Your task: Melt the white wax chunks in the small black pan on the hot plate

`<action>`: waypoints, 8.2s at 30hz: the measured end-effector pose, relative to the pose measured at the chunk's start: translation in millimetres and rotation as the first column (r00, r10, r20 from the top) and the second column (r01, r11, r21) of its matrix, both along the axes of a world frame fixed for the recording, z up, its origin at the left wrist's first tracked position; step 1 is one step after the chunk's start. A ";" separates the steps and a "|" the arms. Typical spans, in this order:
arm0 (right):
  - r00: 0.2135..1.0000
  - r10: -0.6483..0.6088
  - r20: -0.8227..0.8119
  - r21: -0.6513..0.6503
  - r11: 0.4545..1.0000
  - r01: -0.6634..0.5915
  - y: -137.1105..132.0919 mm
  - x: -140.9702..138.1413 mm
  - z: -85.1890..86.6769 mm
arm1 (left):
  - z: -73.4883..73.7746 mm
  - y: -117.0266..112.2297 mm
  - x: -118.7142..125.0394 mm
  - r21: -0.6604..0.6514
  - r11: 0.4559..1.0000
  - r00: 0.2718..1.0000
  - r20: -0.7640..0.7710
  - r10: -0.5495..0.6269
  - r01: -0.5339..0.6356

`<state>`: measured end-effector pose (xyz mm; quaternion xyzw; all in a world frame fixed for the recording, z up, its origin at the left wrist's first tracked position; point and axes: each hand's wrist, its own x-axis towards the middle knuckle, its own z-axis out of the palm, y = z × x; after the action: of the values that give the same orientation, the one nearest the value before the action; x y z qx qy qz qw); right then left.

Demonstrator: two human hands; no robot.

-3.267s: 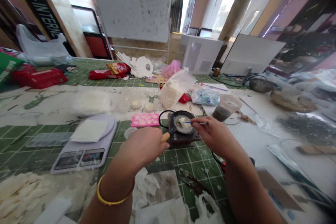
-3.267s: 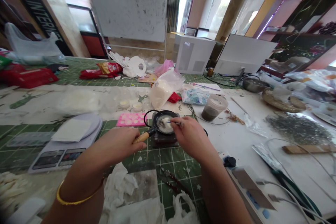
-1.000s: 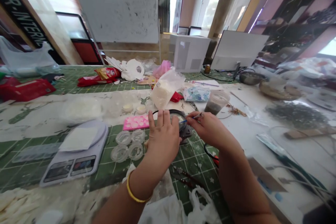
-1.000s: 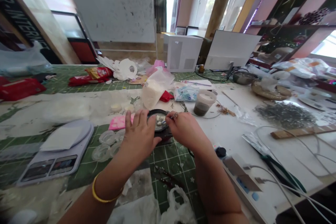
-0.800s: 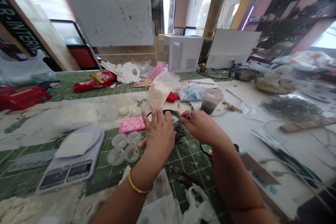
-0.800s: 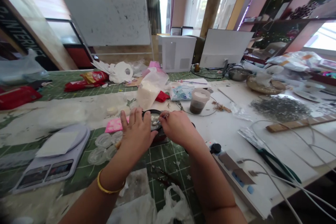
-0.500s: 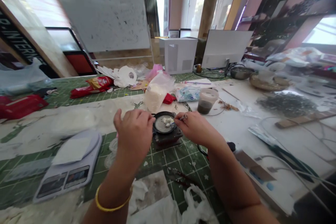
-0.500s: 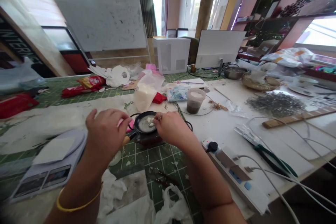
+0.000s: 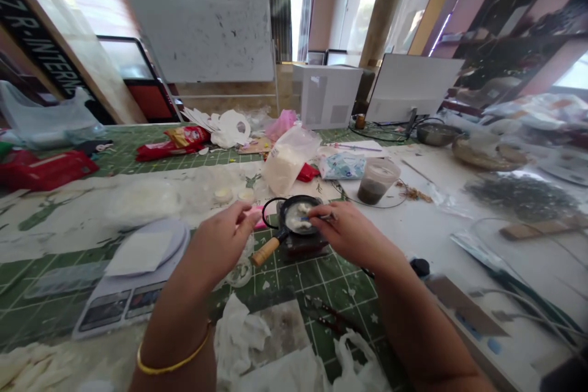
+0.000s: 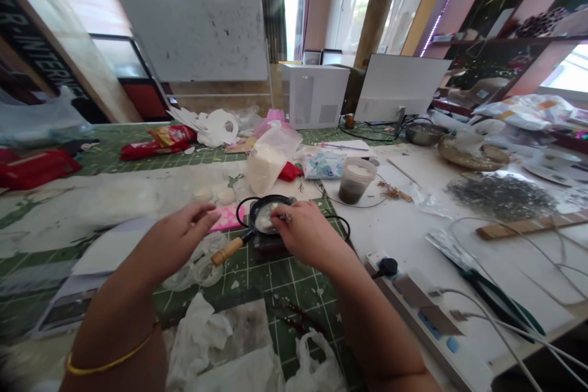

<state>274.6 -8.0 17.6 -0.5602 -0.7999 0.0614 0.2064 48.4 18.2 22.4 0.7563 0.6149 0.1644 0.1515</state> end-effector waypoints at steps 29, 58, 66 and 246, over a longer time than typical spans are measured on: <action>0.999 -0.032 -0.032 -0.009 0.999 0.032 6.1 0.4 -5.1 | -83.8 -84.6 140.7 -0.598 0.176 0.132 -0.117 -0.984 0.782; 0.985 -0.100 -0.142 -0.034 0.995 0.096 1.2 -8.2 -4.1 | 6.7 -28.3 -2.7 -0.048 0.979 0.956 -0.210 -0.205 0.199; 0.964 -0.189 -0.185 0.035 0.979 0.198 -1.4 10.2 3.9 | -26.3 20.4 0.8 0.295 0.928 0.971 -0.144 -0.191 0.226; 1.000 -0.026 -0.010 0.004 1.000 0.026 0.4 2.9 -0.6 | -14.7 0.2 5.8 -0.284 0.948 0.931 -0.287 -0.227 0.144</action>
<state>277.5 -7.5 17.0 -0.5699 -0.7916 0.0597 0.2122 54.2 18.4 7.7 0.8017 0.5724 -0.0552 0.1634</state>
